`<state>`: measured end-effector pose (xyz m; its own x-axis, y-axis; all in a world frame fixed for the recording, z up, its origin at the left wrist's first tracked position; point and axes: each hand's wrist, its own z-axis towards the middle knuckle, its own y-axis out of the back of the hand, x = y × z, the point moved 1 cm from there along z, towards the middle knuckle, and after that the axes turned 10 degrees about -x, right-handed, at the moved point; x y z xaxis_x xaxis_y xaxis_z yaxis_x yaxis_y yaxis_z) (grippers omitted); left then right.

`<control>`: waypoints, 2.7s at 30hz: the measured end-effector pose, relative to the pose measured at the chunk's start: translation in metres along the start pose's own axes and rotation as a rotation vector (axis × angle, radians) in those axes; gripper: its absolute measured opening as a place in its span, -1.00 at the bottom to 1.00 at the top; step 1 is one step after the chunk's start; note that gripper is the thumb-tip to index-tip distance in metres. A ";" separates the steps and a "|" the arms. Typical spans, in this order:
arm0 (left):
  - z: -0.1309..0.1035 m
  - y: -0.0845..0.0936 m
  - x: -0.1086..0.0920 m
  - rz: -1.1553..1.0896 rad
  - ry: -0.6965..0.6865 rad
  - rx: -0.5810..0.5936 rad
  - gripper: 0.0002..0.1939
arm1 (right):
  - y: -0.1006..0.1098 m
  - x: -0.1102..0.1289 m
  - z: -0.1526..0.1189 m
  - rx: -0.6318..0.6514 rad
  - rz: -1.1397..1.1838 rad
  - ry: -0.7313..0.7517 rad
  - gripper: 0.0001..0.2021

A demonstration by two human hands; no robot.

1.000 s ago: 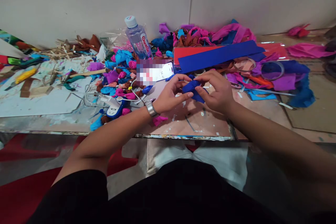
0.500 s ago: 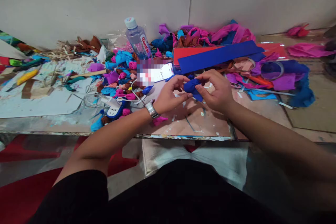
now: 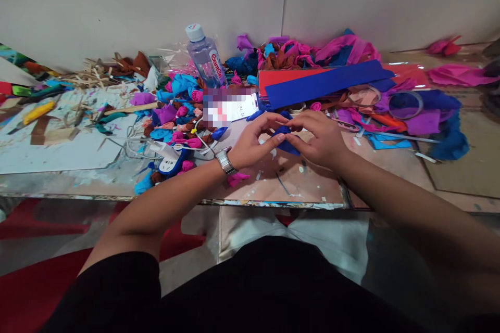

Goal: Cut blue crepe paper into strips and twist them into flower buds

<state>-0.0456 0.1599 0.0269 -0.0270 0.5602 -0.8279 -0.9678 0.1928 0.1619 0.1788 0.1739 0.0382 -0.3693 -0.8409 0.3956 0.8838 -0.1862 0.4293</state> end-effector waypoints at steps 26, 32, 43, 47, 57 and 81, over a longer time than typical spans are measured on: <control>0.004 0.004 -0.006 -0.103 0.062 -0.087 -0.67 | 0.001 0.008 0.004 -0.081 0.113 -0.050 -0.80; 0.004 0.004 -0.001 -0.074 0.034 -0.091 -0.69 | 0.000 0.010 0.003 -0.077 0.098 -0.083 -0.78; 0.004 0.003 0.004 -0.118 0.100 -0.116 -0.37 | 0.001 0.005 0.002 -0.087 0.040 -0.113 -0.77; 0.004 0.002 0.004 -0.097 0.102 -0.144 -0.35 | 0.002 0.004 0.003 -0.110 0.033 -0.101 -0.80; 0.001 -0.001 -0.001 -0.071 -0.007 -0.181 -0.51 | 0.001 0.001 0.003 -0.134 0.024 -0.097 -0.74; -0.001 -0.001 -0.006 -0.002 -0.115 -0.117 -0.56 | 0.000 0.008 0.001 -0.035 0.118 -0.160 -0.76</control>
<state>-0.0449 0.1560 0.0312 -0.0030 0.6500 -0.7599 -0.9905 0.1027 0.0917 0.1758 0.1677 0.0417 -0.3012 -0.7669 0.5667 0.9320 -0.1112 0.3449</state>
